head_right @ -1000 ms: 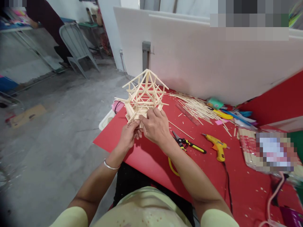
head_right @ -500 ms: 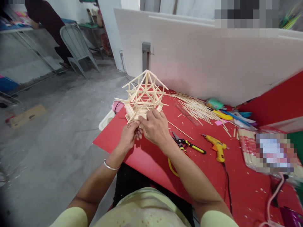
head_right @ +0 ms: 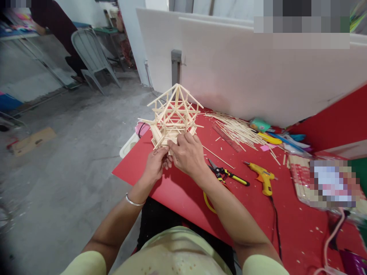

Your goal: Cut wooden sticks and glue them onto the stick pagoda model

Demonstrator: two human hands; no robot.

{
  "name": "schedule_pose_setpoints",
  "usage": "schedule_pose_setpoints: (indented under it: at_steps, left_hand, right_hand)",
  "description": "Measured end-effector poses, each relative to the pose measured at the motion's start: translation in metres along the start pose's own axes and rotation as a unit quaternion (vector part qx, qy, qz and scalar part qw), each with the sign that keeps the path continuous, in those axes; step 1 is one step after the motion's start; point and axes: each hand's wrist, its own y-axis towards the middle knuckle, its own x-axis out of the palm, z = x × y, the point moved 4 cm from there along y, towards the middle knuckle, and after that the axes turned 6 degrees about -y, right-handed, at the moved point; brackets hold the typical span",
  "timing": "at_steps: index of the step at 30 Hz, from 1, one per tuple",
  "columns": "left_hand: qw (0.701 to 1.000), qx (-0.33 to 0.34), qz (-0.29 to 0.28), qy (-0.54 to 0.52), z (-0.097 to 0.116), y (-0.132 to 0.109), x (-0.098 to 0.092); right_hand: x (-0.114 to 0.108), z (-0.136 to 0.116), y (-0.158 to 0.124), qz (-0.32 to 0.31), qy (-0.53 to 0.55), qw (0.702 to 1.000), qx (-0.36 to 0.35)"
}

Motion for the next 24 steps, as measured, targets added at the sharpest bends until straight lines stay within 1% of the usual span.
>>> schedule_pose_setpoints:
  at_steps: [16,24]
  left_hand:
    - [1.000,-0.016,0.003,-0.014,0.0003,-0.0040,0.0021]
    - [1.000,-0.014,0.008,-0.014,0.0001,-0.0052,0.0018]
  right_hand:
    - [0.0019,0.0005,-0.0005,-0.009,0.005,1.000,-0.001]
    - [-0.0015,-0.0010,-0.0007,-0.006,-0.001,1.000,-0.006]
